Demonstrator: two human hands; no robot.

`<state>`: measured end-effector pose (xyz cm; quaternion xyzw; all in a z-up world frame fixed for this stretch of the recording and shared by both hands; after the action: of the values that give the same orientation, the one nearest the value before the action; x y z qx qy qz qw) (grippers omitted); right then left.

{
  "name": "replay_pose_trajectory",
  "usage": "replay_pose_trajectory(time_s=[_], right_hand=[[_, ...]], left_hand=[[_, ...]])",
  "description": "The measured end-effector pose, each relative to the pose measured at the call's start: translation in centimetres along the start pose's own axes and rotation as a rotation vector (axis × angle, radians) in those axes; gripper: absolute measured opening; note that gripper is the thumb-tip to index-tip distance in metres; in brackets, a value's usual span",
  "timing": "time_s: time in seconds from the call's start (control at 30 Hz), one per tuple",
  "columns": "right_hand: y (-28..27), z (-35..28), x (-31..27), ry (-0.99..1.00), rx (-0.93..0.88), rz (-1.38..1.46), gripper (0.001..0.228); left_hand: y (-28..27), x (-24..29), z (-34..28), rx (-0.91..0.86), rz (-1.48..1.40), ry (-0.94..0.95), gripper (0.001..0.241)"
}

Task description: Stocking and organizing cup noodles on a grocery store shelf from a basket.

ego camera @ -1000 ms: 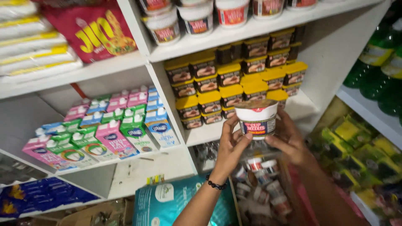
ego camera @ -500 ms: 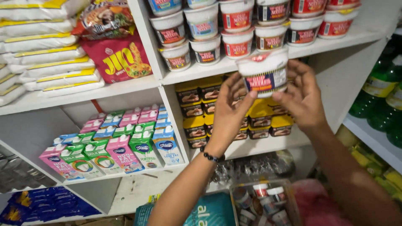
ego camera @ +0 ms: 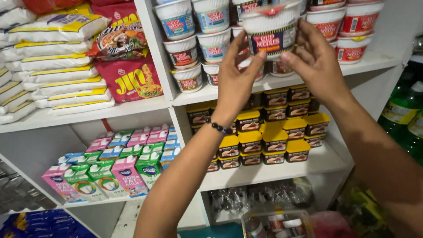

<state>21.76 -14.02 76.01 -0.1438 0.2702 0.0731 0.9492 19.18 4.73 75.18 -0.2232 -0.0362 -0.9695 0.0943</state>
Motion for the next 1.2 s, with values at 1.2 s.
replay_pose_trajectory(time_s=[1.2], right_hand=[[-1.4, 15.1, 2.7, -0.346, 0.144, -0.119, 0.046]], left_hand=[[-0.5, -5.2, 14.8, -0.135, 0.235, 0.178, 0.081]])
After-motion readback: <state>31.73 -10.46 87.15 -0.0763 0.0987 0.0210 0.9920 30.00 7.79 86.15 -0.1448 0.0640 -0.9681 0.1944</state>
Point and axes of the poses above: each hand's wrist, its own z-axis towards the middle knuckle, its own y-axis out of the palm, x = y × z, the point moved 6 cm from there along z, towards the middle knuckle, and after that the axes turned 3 degrees about y, right-handed, at the moved point
